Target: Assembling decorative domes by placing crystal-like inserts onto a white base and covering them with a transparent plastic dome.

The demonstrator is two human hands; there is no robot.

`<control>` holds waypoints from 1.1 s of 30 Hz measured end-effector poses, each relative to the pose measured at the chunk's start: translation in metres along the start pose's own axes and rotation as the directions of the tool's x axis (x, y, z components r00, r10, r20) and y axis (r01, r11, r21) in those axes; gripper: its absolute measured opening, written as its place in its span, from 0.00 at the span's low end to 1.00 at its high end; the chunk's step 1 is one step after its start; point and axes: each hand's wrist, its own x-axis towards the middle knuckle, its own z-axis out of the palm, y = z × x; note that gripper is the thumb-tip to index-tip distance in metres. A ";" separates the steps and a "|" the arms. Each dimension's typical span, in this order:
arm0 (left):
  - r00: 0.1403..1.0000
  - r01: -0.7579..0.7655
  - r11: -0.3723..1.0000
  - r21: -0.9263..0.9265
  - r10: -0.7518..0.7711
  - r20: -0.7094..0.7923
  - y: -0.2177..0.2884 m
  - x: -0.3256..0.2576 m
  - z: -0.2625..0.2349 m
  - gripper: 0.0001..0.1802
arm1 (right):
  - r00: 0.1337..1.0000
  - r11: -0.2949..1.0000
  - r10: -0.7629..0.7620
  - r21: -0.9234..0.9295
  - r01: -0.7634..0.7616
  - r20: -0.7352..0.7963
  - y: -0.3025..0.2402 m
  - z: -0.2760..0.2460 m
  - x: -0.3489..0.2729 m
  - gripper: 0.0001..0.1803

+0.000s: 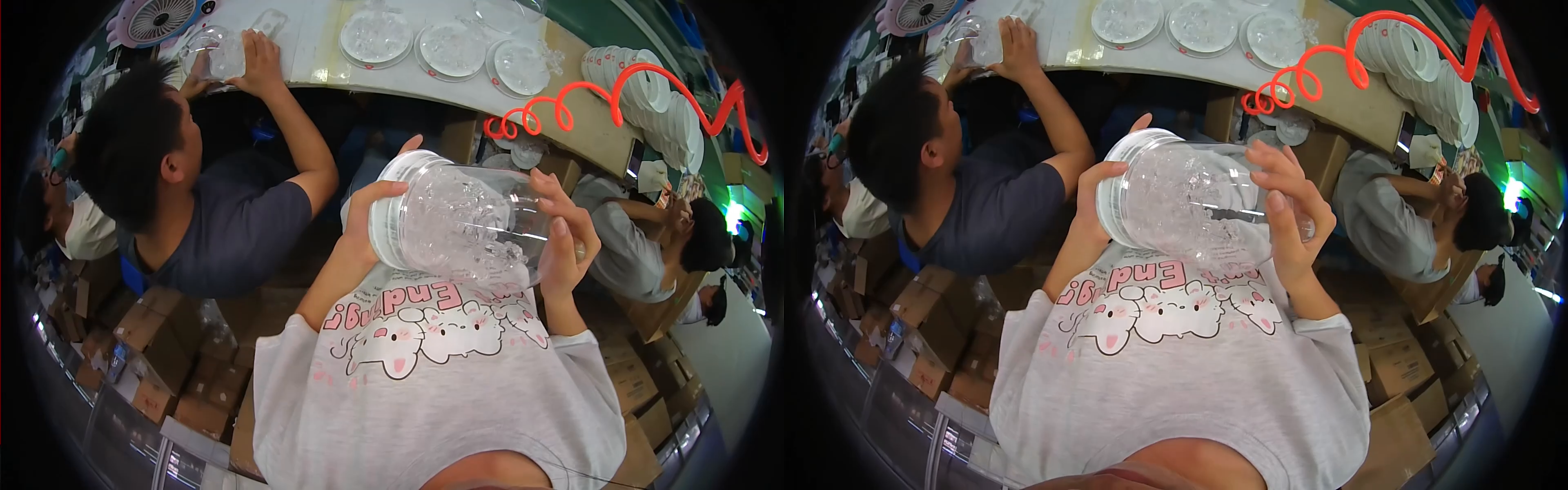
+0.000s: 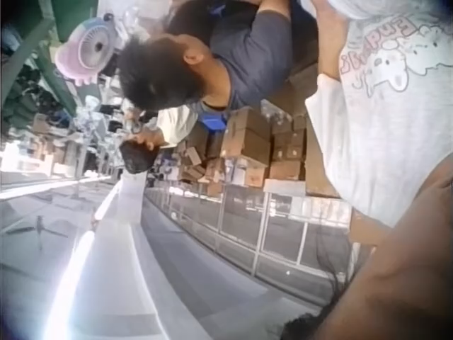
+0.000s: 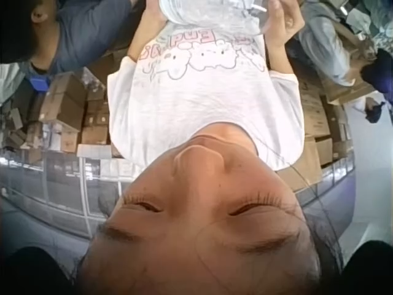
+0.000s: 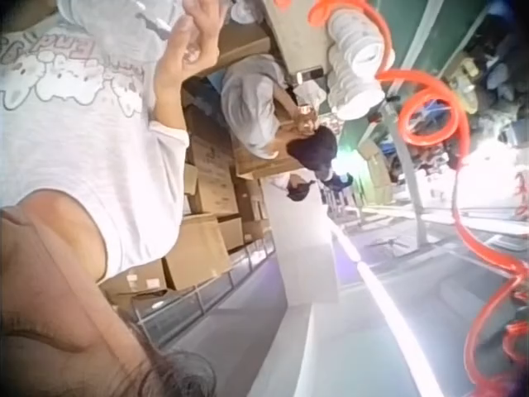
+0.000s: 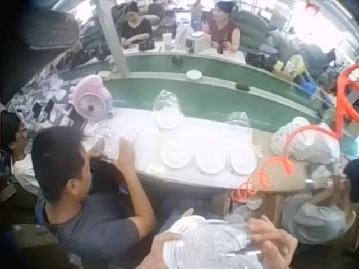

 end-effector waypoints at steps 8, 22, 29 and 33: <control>0.997 0.077 0.985 -0.155 -0.075 0.021 0.000 -0.002 0.000 0.37 | 0.999 0.998 0.029 -0.059 -0.026 0.043 -0.005 -0.004 0.001 0.11; 0.997 0.027 0.998 -0.061 -0.023 0.070 0.000 0.005 -0.006 0.38 | 0.994 0.987 -0.062 -0.142 0.074 0.087 -0.009 0.003 0.015 0.10; 0.996 0.008 0.995 -0.100 0.001 0.089 -0.003 0.005 -0.012 0.37 | 0.986 0.977 -0.098 -0.174 0.121 0.134 -0.003 0.000 0.023 0.10; 0.992 0.031 0.982 -0.186 -0.007 0.130 -0.002 0.003 -0.013 0.37 | 0.978 0.977 -0.117 -0.155 0.144 0.171 -0.005 0.003 0.030 0.09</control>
